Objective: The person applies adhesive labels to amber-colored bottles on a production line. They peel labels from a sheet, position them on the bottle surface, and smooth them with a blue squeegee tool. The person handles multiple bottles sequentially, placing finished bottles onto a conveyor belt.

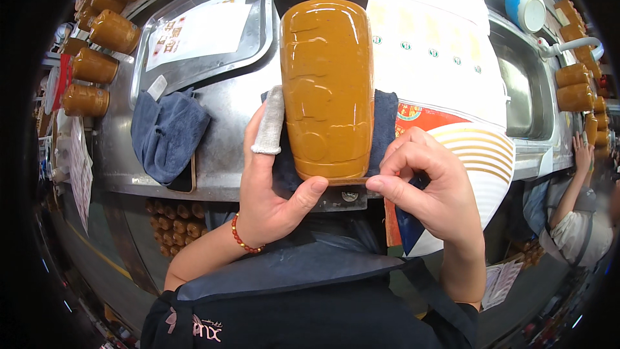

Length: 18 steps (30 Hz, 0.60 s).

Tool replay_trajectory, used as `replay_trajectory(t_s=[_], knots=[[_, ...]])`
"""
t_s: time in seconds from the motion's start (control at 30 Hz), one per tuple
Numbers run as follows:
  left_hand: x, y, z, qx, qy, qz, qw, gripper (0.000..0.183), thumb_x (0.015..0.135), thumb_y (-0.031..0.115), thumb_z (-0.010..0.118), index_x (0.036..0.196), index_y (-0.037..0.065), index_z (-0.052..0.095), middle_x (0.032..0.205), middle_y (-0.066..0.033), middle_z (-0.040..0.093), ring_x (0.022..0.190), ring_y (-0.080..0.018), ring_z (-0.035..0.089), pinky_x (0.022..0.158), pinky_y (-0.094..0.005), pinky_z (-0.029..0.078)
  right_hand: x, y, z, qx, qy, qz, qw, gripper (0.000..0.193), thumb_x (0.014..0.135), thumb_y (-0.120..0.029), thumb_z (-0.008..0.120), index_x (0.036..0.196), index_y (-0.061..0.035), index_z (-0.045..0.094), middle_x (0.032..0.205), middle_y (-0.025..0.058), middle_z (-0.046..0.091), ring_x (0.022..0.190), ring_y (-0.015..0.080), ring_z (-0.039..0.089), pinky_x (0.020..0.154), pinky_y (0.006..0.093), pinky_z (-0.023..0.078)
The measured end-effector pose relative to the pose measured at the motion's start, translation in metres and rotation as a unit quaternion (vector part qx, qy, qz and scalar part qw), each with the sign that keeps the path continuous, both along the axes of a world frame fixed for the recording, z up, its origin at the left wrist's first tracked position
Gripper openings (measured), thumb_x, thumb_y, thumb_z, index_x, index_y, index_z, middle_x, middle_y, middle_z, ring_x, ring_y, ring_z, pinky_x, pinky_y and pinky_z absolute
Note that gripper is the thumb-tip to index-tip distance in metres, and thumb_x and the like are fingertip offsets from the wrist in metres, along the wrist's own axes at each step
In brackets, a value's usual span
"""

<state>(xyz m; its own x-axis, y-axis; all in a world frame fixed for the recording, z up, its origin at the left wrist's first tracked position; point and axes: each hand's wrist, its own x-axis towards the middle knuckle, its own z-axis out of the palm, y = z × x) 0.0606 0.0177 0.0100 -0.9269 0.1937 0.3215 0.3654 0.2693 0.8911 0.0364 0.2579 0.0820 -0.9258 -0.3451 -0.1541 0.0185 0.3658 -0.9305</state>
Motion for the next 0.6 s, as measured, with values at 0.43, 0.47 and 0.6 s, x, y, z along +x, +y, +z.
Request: replay_trajectory(t_s=[0.43,0.47,0.6], knots=[[-0.007,0.009,0.012,-0.091,0.117,0.044,0.988,0.101,0.079,0.038,0.088,0.157,-0.001,0.036,0.162,-0.0264,0.026,0.149,-0.0464,0.028,0.12,-0.0493,0.031,-0.007,0.005,-0.023,-0.005,-0.006,0.02,1.0,0.019,0.086,-0.009,0.082,0.08,-0.0021,0.065,0.086,0.0008,0.059,0.073,0.01,0.051,0.065,0.0244,0.042],[-0.01,0.011,0.018,-0.133,0.153,0.047,0.978,0.1,0.077,0.035,0.089,0.156,-0.001,0.039,0.162,-0.0266,0.027,0.149,-0.0479,0.029,0.119,-0.0504,0.032,-0.006,0.005,-0.024,-0.008,-0.004,0.02,1.0,0.02,0.086,-0.009,0.082,0.08,-0.0022,0.065,0.086,0.0008,0.059,0.073,0.0101,0.051,0.065,0.0244,0.042],[-0.022,0.011,0.018,-0.224,0.193,0.035,0.954,0.107,0.075,0.038,0.092,0.157,-0.003,0.036,0.163,-0.0248,0.025,0.15,-0.0426,0.032,0.12,-0.0469,0.034,-0.006,0.006,-0.024,-0.003,0.013,0.024,1.0,0.02,0.086,-0.01,0.083,0.079,-0.0028,0.065,0.086,0.0011,0.059,0.073,0.0103,0.05,0.066,0.0246,0.042]])
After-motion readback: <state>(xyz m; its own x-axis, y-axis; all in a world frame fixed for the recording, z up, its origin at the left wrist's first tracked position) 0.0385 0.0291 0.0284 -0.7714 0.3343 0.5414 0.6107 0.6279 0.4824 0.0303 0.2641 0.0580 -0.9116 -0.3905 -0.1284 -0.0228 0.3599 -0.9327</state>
